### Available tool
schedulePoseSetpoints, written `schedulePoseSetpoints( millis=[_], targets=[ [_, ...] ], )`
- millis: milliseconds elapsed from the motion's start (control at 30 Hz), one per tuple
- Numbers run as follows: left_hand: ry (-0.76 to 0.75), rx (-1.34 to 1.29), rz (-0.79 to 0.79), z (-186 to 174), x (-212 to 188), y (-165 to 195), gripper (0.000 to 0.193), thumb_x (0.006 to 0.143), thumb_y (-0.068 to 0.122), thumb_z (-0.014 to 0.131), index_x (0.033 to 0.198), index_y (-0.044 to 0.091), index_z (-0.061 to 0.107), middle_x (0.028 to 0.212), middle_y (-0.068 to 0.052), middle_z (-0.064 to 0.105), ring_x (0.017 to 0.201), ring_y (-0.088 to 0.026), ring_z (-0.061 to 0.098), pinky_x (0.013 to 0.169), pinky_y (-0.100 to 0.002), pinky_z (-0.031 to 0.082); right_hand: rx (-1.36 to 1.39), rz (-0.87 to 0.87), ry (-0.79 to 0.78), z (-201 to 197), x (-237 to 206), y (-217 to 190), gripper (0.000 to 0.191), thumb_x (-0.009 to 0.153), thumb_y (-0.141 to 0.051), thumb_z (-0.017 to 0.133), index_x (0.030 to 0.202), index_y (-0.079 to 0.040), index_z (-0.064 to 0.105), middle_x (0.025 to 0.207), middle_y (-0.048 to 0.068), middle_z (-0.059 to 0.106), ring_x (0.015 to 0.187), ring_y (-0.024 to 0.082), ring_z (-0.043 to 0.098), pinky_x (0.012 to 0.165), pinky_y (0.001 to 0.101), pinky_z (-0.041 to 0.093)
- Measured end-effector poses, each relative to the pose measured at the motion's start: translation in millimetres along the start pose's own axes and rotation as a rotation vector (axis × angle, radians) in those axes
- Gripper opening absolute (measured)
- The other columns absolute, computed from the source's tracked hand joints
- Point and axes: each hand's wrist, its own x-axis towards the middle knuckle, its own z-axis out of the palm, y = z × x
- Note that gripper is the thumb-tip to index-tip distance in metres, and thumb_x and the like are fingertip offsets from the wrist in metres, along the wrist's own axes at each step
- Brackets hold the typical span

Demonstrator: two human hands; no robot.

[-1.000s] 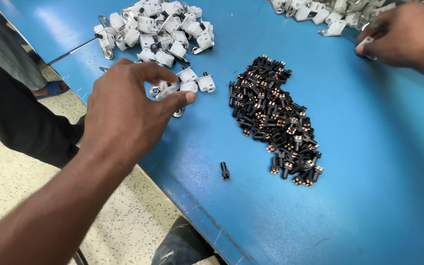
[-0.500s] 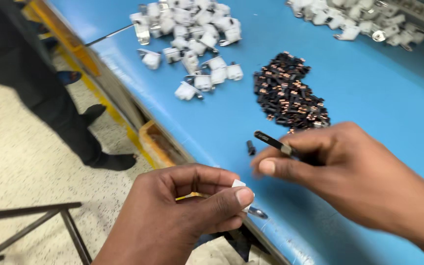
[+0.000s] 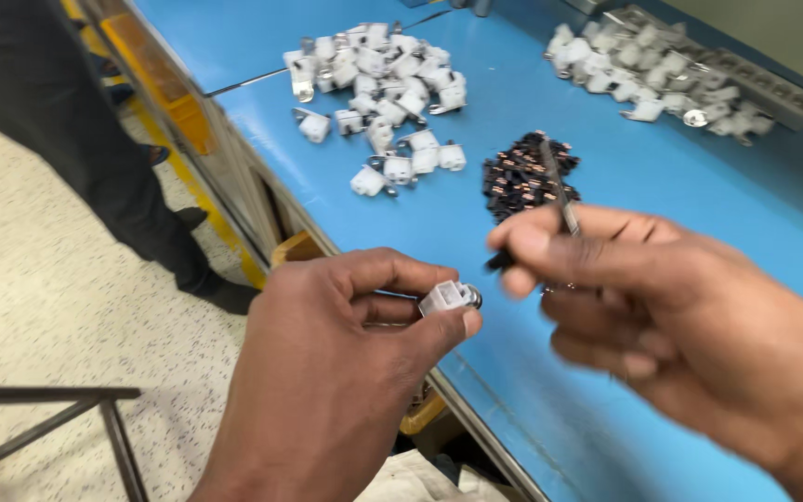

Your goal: The person sits at a factory assembly table and repeatedly assembles small electrical components, picking a white plastic housing in one hand and inserting black coil parts into it, using tweezers to position the parts, then placing finished assemblies with the pile of white housings.

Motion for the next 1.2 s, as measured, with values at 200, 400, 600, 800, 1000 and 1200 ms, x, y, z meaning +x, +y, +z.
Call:
schedulePoseSetpoints(
  millis=[200, 400, 600, 800, 1000, 1200],
  targets=[
    [0.056, -0.015, 0.553, 14.9, 4.4, -3.3, 0.018, 0.081, 0.028, 0.085, 0.095, 0.016, 0.085, 0.088, 0.003, 0.076, 0.077, -0.007, 0.078, 0.066, -0.024, 0.06, 0.027, -0.075, 0.143, 10.1, -27.4, 25.1, 0.026, 0.099, -0.024, 0.069, 0.1, 0.002, 0.07, 0.084, 0.008, 0.077, 0.043, 0.005, 0.031, 0.038, 0.0243, 0.028],
    [0.134, 0.054, 0.573, 18.2, 5.2, -7.7, 0.017, 0.08, 0.028, 0.085, 0.093, 0.018, 0.083, 0.086, 0.005, 0.073, 0.074, -0.006, 0.077, 0.065, -0.023, 0.059, 0.113, -0.023, 0.201, 10.6, -27.9, 27.2, 0.031, 0.101, -0.028, 0.068, 0.105, 0.002, 0.07, 0.063, -0.001, 0.045, 0.044, 0.008, 0.029, 0.039, 0.0292, 0.028],
    [0.192, 0.022, 0.811, 21.6, 3.7, -6.3, 0.012, 0.081, 0.017, 0.079, 0.093, 0.015, 0.08, 0.086, 0.003, 0.076, 0.078, -0.007, 0.077, 0.07, -0.022, 0.061, -0.257, -0.091, 0.37, 18.7, -26.6, 25.9, 0.028, 0.098, -0.029, 0.071, 0.1, -0.001, 0.07, 0.069, 0.001, 0.063, 0.045, 0.009, 0.03, 0.038, 0.0297, 0.024],
    [0.028, 0.042, 0.368, 20.5, 4.2, 9.2, 0.014, 0.081, 0.023, 0.081, 0.09, 0.013, 0.087, 0.071, 0.0, 0.077, 0.059, -0.008, 0.07, 0.052, -0.026, 0.056, -0.068, 0.019, 0.202, 13.2, -16.6, 25.0, 0.024, 0.1, -0.023, 0.066, 0.109, -0.001, 0.058, 0.073, 0.006, 0.047, 0.052, 0.012, 0.037, 0.044, 0.0297, 0.031],
    [-0.182, -0.009, 0.215, 18.5, 5.3, 16.4, 0.019, 0.076, 0.021, 0.086, 0.088, 0.007, 0.084, 0.06, -0.004, 0.073, 0.049, -0.007, 0.052, 0.039, -0.027, 0.042, 0.029, -0.518, 0.241, -0.1, -20.8, 4.1, 0.013, 0.11, -0.012, 0.044, 0.115, -0.001, 0.049, 0.104, 0.018, 0.063, 0.1, 0.027, 0.071, 0.095, 0.0443, 0.058],
    [-0.214, 0.037, 0.14, 19.6, 5.5, 30.8, 0.022, 0.071, 0.024, 0.089, 0.084, 0.008, 0.082, 0.055, -0.003, 0.07, 0.043, -0.007, 0.054, 0.038, -0.028, 0.04, -0.03, -0.66, 0.157, 20.8, -17.0, -5.0, 0.013, 0.109, -0.013, 0.038, 0.117, -0.004, 0.043, 0.116, 0.025, 0.067, 0.116, 0.037, 0.076, 0.098, 0.0491, 0.058]
  ],
)
